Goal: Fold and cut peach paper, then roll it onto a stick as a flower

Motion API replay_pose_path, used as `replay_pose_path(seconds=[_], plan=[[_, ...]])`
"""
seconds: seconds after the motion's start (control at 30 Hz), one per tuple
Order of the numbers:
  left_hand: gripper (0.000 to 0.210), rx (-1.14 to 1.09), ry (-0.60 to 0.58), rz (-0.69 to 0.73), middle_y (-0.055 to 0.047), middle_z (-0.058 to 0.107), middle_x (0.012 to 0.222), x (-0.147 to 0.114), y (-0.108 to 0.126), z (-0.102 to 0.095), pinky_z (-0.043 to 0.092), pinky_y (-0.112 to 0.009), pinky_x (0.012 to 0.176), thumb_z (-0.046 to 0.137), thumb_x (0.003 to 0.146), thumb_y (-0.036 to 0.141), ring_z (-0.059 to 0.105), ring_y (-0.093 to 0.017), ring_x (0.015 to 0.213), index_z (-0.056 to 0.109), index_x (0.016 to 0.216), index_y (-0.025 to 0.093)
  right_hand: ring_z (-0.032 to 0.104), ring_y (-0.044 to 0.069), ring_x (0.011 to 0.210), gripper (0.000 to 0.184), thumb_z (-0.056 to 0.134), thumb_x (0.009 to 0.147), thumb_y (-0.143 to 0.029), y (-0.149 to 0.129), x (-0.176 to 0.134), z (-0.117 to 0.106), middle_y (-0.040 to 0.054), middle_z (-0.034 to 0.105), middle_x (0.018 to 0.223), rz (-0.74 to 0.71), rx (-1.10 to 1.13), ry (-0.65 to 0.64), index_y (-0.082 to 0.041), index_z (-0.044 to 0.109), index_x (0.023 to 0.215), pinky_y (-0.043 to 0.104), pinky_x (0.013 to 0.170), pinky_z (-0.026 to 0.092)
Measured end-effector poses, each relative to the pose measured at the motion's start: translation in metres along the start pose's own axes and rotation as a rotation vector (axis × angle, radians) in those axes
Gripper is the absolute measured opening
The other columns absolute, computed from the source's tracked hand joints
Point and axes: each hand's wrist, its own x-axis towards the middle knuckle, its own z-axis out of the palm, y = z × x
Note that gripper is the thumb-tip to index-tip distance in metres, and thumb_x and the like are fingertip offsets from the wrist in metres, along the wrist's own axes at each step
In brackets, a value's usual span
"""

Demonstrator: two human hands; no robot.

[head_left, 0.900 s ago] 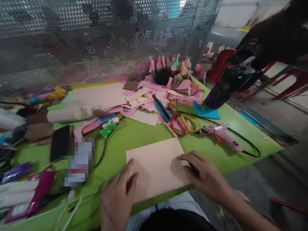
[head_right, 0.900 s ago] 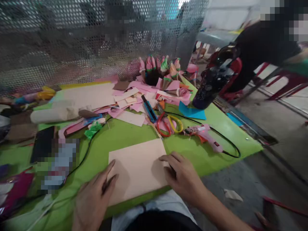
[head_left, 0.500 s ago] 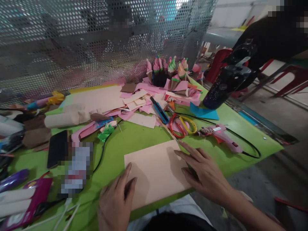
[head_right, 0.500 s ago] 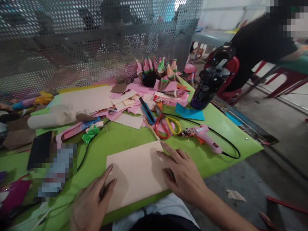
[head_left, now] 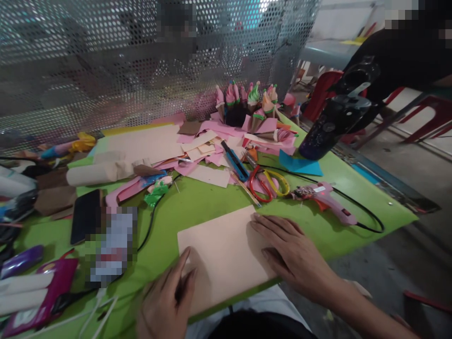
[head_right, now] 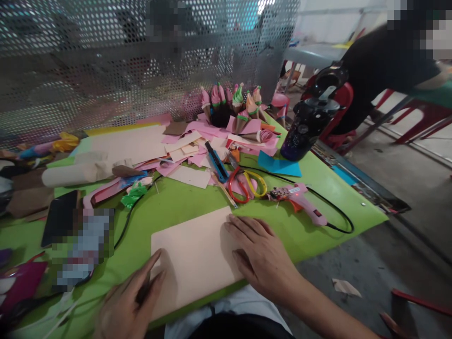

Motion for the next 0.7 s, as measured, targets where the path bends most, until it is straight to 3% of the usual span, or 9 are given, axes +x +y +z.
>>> replay_pose_path(seconds=[0.17,0.33,0.5,0.7], plan=[[0.041,-0.036,-0.024,-0.011,-0.003,0.076,0.111,-0.007,-0.003,-0.012,0.055,-0.027,0.076,0.052,0.095,0.038,0.073,-0.018,0.089,0.058,0.134,0.027,0.044,0.026,0.137,0.06,0.048,0.091,-0.019,-0.006,0.008,0.002,0.0089,0.047,0.152,-0.028,0.03,-0.022,-0.017,0.038,0.15,0.048,0.11,0.036],[0.041,-0.008,-0.017,-0.023,-0.002,0.072,0.09,-0.008,0.0,-0.012,0.051,-0.028,0.067,0.054,0.093,0.045,0.067,-0.018,0.076,0.062,0.131,0.029,0.046,0.027,0.134,0.054,0.049,0.09,-0.019,-0.007,0.01,0.003,0.0097,0.05,0.15,-0.007,0.037,-0.017,-0.018,0.047,0.144,0.05,0.109,0.039],[0.04,-0.069,0.043,-0.098,-0.008,0.065,0.102,-0.003,0.012,-0.013,0.05,-0.035,0.085,0.047,0.096,0.043,0.061,-0.023,0.093,0.065,0.129,0.027,0.046,0.028,0.134,0.053,0.05,0.09,-0.02,-0.004,0.008,0.005,0.0125,0.051,0.148,0.002,0.055,-0.004,-0.016,0.048,0.143,0.05,0.109,0.039],[0.04,-0.123,-0.006,-0.106,-0.008,0.064,0.111,0.001,0.015,-0.018,0.048,-0.037,0.087,0.046,0.096,0.042,0.06,-0.023,0.098,0.064,0.129,0.029,0.047,0.029,0.134,0.055,0.05,0.09,-0.02,-0.003,0.006,0.007,0.0145,0.051,0.148,0.023,0.068,-0.007,-0.016,0.045,0.145,0.052,0.109,0.04]])
